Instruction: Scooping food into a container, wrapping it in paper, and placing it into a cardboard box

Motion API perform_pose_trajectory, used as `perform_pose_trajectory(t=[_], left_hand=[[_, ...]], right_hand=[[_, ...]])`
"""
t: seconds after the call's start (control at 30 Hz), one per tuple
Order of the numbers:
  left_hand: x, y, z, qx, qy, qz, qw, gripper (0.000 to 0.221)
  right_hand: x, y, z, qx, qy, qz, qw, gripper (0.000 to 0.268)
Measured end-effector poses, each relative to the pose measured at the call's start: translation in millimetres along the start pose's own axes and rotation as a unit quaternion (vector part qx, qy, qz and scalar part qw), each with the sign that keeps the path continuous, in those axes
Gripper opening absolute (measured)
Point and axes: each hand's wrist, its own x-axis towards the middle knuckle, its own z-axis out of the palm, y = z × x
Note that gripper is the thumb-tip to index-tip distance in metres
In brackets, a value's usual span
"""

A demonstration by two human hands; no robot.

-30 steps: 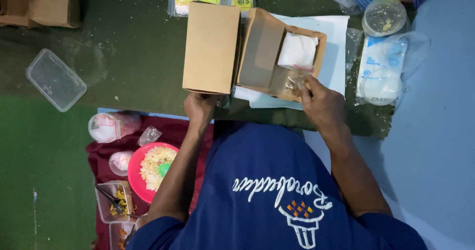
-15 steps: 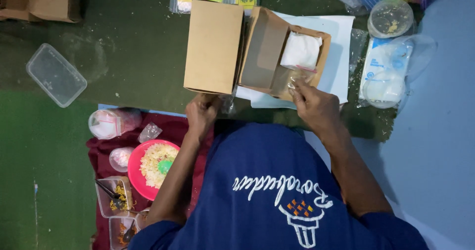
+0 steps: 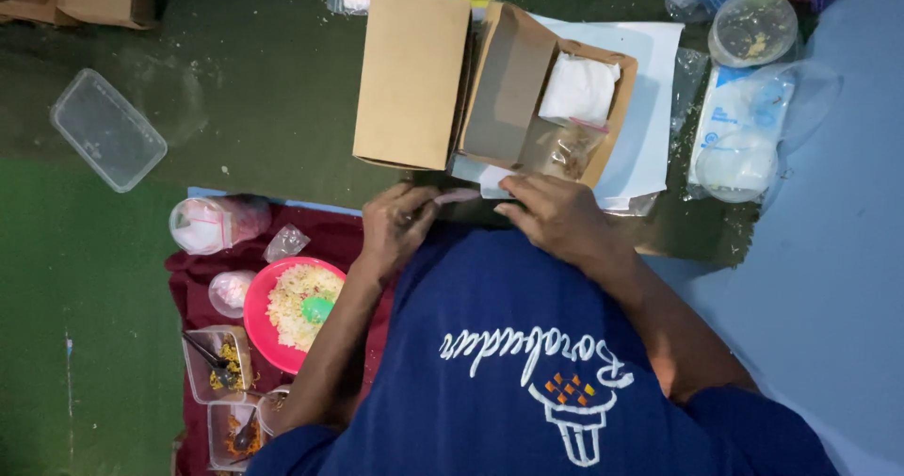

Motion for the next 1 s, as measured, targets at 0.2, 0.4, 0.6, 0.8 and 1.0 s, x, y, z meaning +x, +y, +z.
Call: perform_pose_trajectory(t=[0.2,0.4,0.6,0.8,1.0], left_hand=[[11,40,-5,-0.031,-0.010,0.032,0.999,0.010],[20,61,-3,-0.076,-0.020,0.046,0.996,0.010],[22,73,-5,-0.114,-0.054,0.047,0.991,0.008],[18,70,-6,-0.170,-0.064,-0.013,0.983,0.024],[17,59,-2,-0.168,-0.131,-0.062,0.975,0.024]], right_hand=[[-2,-1,3,0.058,-0.029,-0.004,0.998,0.039],[-9,0,2,0.081,-0.021,0.006,0.996,0.029],[-19,-4,3,0.142,-0.028,0.044,0.989,0.019],[-33,14,-21,0.051,0.005,0.197,0.979,0.015],[-17,53,-48,-0.022,0.033,0.277,0.960,0.010]])
